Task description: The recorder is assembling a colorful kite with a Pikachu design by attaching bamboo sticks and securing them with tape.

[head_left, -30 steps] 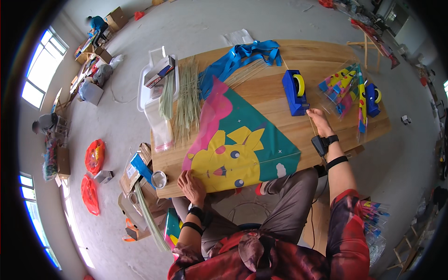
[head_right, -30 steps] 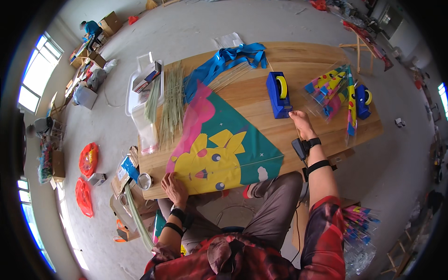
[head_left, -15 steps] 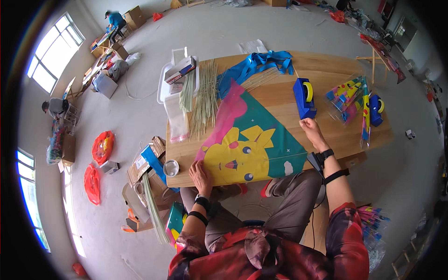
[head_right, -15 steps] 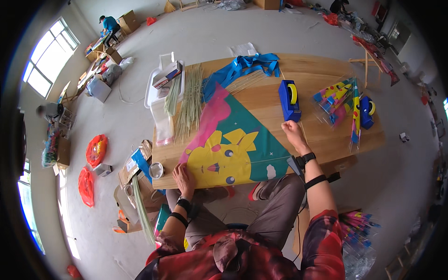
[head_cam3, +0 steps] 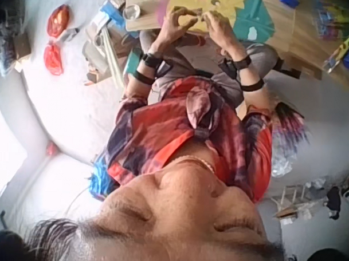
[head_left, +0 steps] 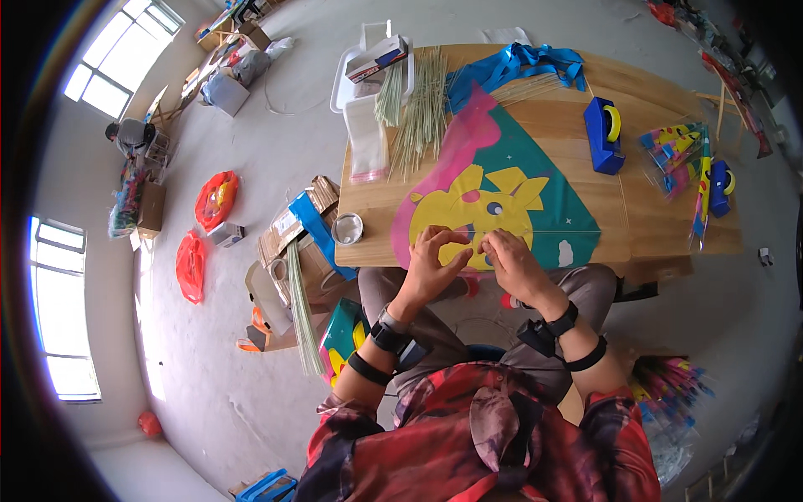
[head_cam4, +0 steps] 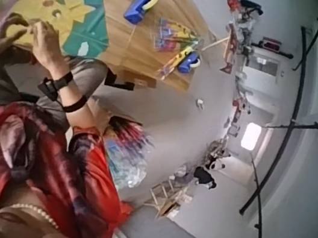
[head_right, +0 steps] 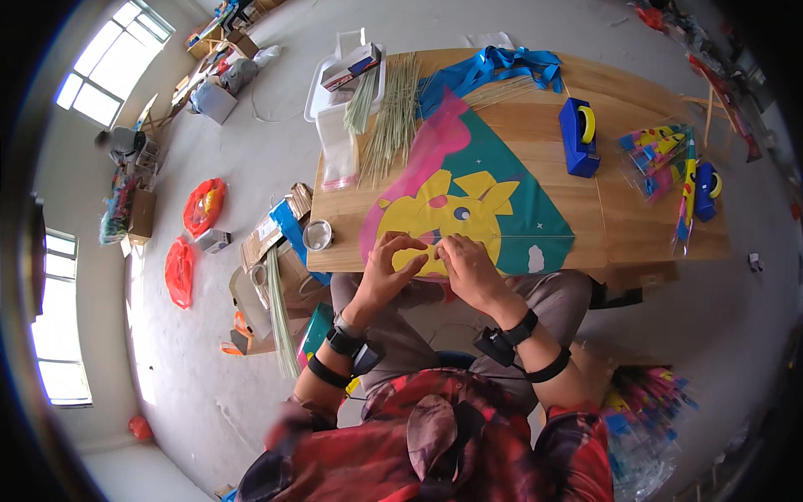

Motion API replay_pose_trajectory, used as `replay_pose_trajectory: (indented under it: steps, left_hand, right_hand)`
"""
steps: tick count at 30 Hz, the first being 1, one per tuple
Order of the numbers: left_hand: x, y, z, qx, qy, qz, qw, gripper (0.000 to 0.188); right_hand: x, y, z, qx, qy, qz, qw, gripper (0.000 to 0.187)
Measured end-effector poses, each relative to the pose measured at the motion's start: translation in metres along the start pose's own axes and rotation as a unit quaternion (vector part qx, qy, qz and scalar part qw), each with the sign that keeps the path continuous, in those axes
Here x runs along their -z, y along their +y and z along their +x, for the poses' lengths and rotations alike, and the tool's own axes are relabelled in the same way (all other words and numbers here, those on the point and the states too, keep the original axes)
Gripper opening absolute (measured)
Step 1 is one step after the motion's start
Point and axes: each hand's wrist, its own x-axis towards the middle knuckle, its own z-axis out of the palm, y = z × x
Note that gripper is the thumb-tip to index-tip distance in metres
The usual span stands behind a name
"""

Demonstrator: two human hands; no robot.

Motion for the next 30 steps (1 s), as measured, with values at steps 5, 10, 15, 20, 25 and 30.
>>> replay_pose_trajectory:
  steps: [5,10,15,20,25,30]
  left_hand:
    - [0.001,-0.012,-0.016,0.008,0.011,0.040,0.999,0.020]
    - [-0.006,-0.012,-0.033,-0.022,0.053,0.102,0.993,0.015]
    - [-0.018,-0.023,-0.049,-0.145,0.076,0.211,0.964,0.024]
    - [-0.016,-0.035,-0.054,-0.149,0.058,0.216,0.963,0.020]
    - [-0.008,-0.074,-0.029,0.050,0.172,0.102,0.978,0.012]
    - [0.005,-0.109,-0.001,0.280,0.106,-0.179,0.937,0.017]
  right_hand:
    - [-0.019,-0.001,-0.003,0.015,-0.020,-0.043,0.999,0.008]
    - [-0.035,0.003,-0.004,0.028,-0.032,-0.075,0.996,0.009]
    - [-0.059,0.025,-0.015,-0.038,-0.039,0.014,0.998,0.007]
    - [-0.078,0.059,-0.018,-0.282,0.001,0.255,0.925,0.027]
    - [-0.079,0.060,-0.004,-0.216,0.056,0.165,0.961,0.016]
    - [-0.089,0.059,0.008,-0.104,0.054,0.023,0.993,0.008]
